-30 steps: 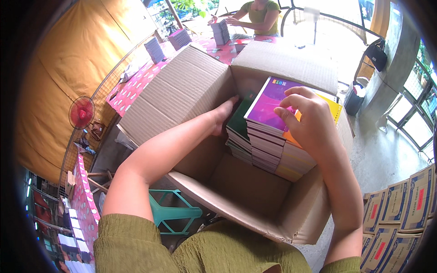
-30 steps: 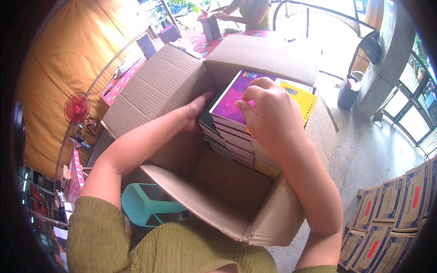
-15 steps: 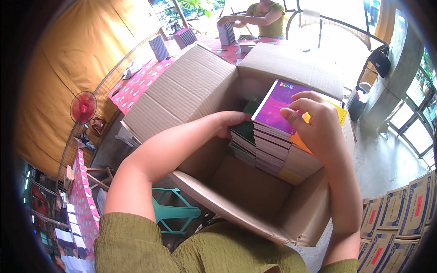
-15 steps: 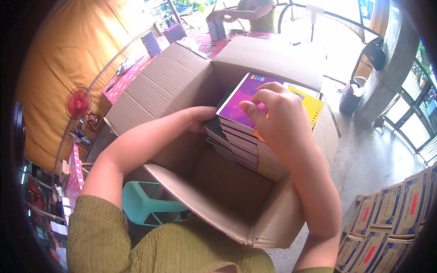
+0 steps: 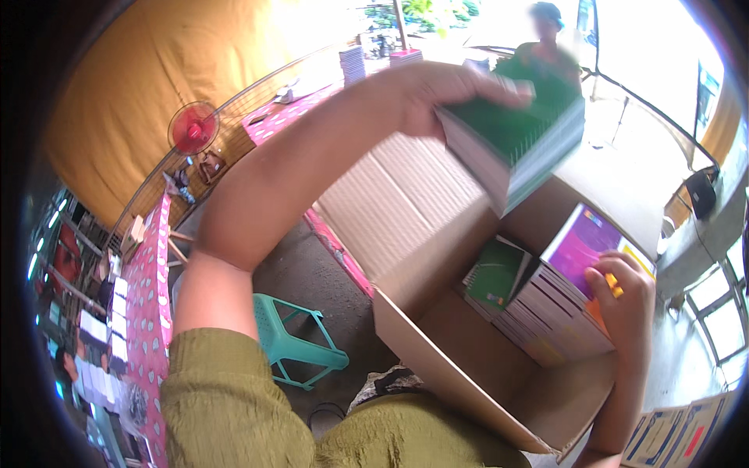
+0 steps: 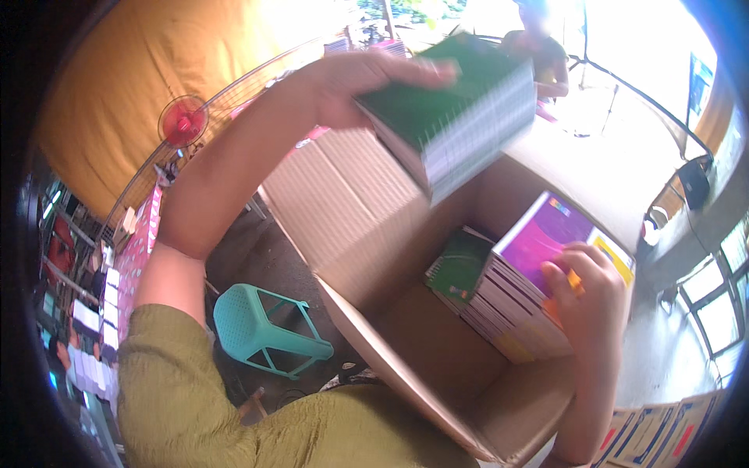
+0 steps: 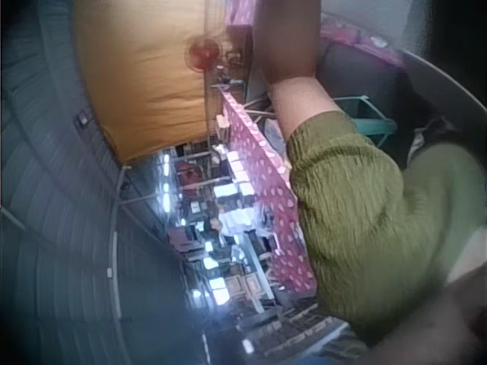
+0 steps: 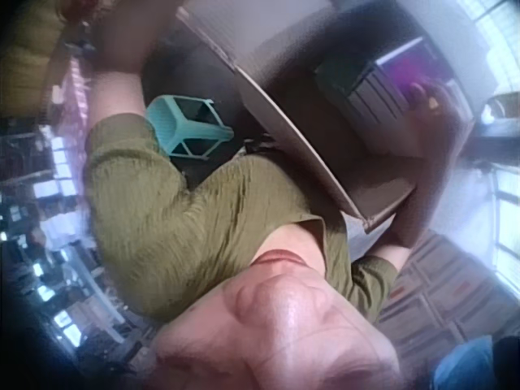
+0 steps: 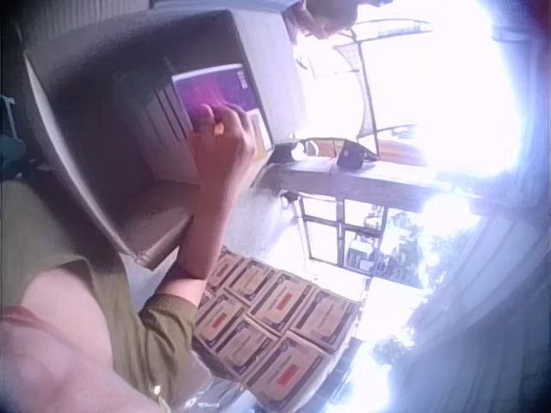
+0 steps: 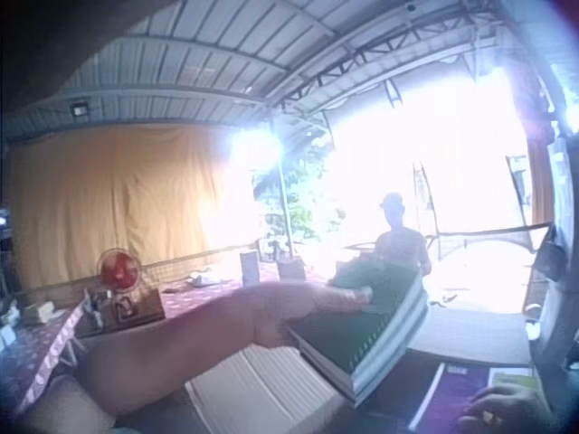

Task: The person removes stacks of notebooks from a cardboard box and places them onto a table. They then pick up individual notebooks and thread plastic spiral coils into the pre-punched holes along the spine by hand.

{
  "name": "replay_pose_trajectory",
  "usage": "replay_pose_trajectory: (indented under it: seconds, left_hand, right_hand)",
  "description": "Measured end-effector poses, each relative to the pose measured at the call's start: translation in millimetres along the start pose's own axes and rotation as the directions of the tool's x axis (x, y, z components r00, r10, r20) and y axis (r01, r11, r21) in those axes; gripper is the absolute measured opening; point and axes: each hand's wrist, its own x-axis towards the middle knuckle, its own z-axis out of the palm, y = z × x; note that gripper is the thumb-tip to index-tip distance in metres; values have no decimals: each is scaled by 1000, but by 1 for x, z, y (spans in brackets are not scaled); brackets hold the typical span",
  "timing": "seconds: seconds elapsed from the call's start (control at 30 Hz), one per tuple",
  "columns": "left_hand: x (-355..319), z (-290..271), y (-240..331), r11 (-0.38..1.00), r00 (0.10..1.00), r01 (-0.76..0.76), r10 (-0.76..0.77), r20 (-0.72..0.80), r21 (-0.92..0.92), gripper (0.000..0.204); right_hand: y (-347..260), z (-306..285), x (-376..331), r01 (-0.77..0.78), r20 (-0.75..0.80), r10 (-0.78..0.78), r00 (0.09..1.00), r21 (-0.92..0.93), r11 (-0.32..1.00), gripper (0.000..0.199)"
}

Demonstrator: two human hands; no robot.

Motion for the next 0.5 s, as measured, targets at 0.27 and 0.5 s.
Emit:
replay_pose_trajectory:
  seconds: [0.27, 0.5]
  left_hand:
    - [-43, -164, -17, 854, 625, -502, 247, -741, -138, 73]
    - [66, -366, -212, 698, 692, -451, -121, -712, -557, 87]
  right_hand:
    - [-4, 5, 1, 88, 83, -76, 994, -146, 985, 23]
    - [1, 6, 2, 113, 135, -75, 988, -298, 948, 55]
